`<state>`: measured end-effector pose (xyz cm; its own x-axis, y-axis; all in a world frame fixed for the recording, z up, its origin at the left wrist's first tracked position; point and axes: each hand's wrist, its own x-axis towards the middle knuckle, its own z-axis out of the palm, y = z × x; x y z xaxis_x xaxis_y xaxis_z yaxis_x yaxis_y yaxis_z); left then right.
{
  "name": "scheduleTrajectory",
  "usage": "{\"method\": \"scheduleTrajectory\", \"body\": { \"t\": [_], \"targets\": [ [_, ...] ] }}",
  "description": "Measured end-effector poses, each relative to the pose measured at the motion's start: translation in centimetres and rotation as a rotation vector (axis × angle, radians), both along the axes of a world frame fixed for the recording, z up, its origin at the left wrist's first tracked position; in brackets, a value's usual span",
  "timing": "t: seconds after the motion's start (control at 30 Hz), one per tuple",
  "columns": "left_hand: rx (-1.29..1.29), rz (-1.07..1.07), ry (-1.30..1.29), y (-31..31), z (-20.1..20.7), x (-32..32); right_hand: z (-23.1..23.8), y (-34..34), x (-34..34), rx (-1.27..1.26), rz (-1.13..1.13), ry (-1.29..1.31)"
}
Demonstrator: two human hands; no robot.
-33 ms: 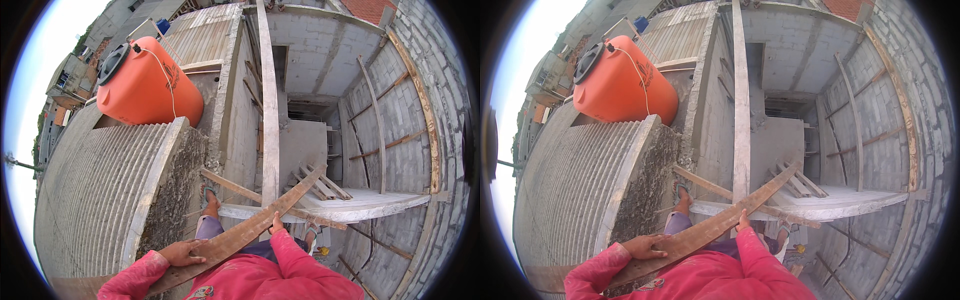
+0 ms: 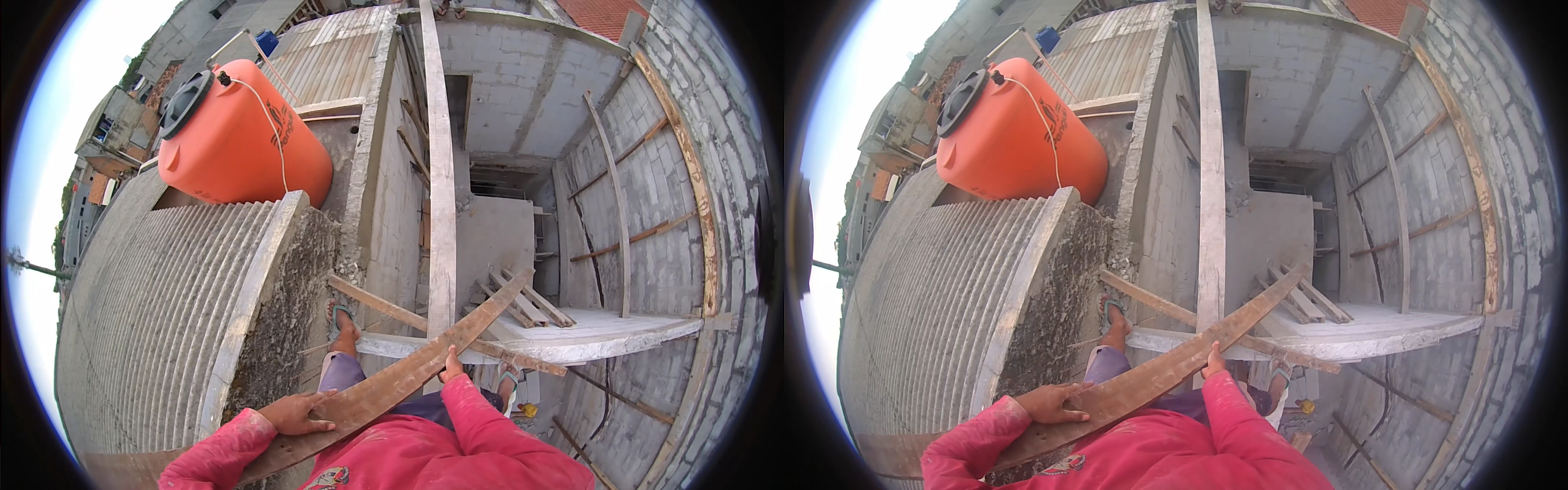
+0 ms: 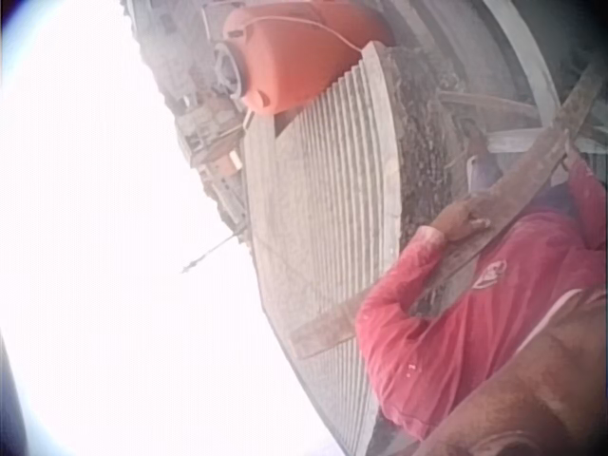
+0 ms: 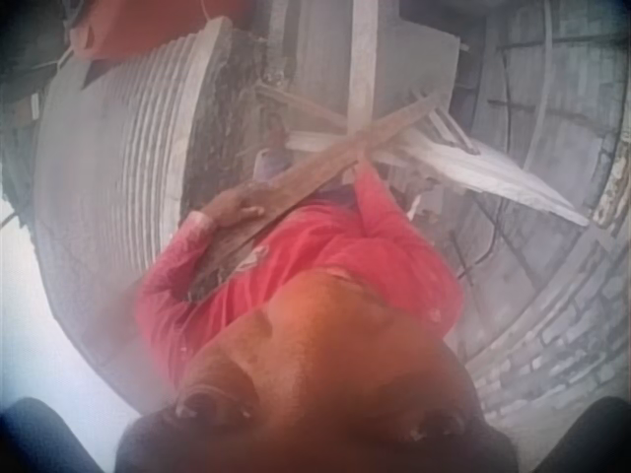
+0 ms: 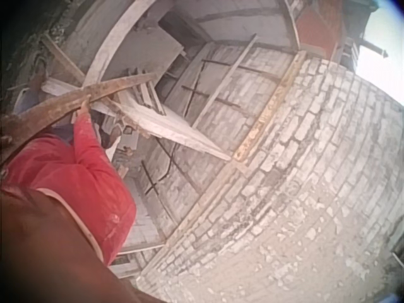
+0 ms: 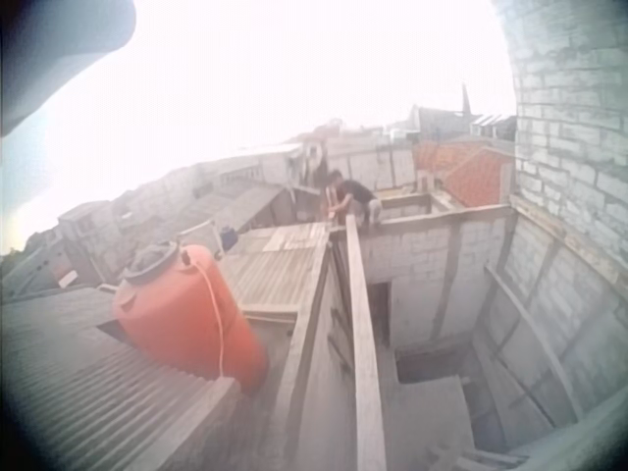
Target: The person lifts and positions long wooden planks onto a concrete structure, aligning them with existing supports. They then pick up a hammer and use it to tap the wood into place.
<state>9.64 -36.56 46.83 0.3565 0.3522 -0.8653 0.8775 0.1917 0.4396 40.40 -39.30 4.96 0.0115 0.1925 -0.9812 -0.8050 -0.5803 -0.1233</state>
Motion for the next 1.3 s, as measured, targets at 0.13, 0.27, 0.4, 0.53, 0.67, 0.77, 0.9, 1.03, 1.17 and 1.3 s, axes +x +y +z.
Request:
{"method": "scheduleTrajectory", "body": {
  "t": [0.13, 0.27, 0.4, 0.53, 0.67, 0.77, 0.9, 1.03, 1.17, 1.3],
  "targets": [
    [-0.136, 0.046, 0.184, 0.4, 0.7, -0.2, -2.3, 0.2, -0.2, 0.104, -0.043, 0.004],
    [-0.205, 0.152, 0.127, -1.3, -1.2, -2.0, -2.3, 0.4, 0.0, 0.067, 0.013, -0.033],
    [-0.397, 0.187, 0.124, -1.1, -1.3, -0.6, -2.1, 0.9, 0.3, 0.049, 0.019, 0.009],
    [-0.322, 0.203, 0.137, 1.2, -0.3, 1.3, -4.2, 0.8, -0.4, 0.078, -0.078, 0.015],
    [-0.287, 0.141, 0.169, 1.9, -1.0, 2.0, -6.0, 1.0, -0.9, 0.025, -0.079, 0.001],
    [-0.266, 0.056, 0.210, 3.2, -1.2, 3.4, -6.8, 1.1, -0.9, -0.015, -0.101, 0.010],
    [-0.200, -0.084, 0.279, 4.9, -2.4, 5.6, -5.9, 2.0, -0.7, -0.026, -0.186, 0.038],
    [-0.157, -0.131, 0.301, 7.5, -3.8, 10.1, -5.8, 1.3, -0.6, 0.020, -0.133, 0.004],
    [-0.078, -0.220, 0.298, 9.0, -8.3, 11.9, -2.8, 1.4, -1.0, 0.109, -0.115, 0.027],
    [0.013, -0.428, 0.377, 12.4, -11.4, 15.8, -2.2, 1.3, -0.9, 0.183, -0.161, 0.079]
  ]
}}
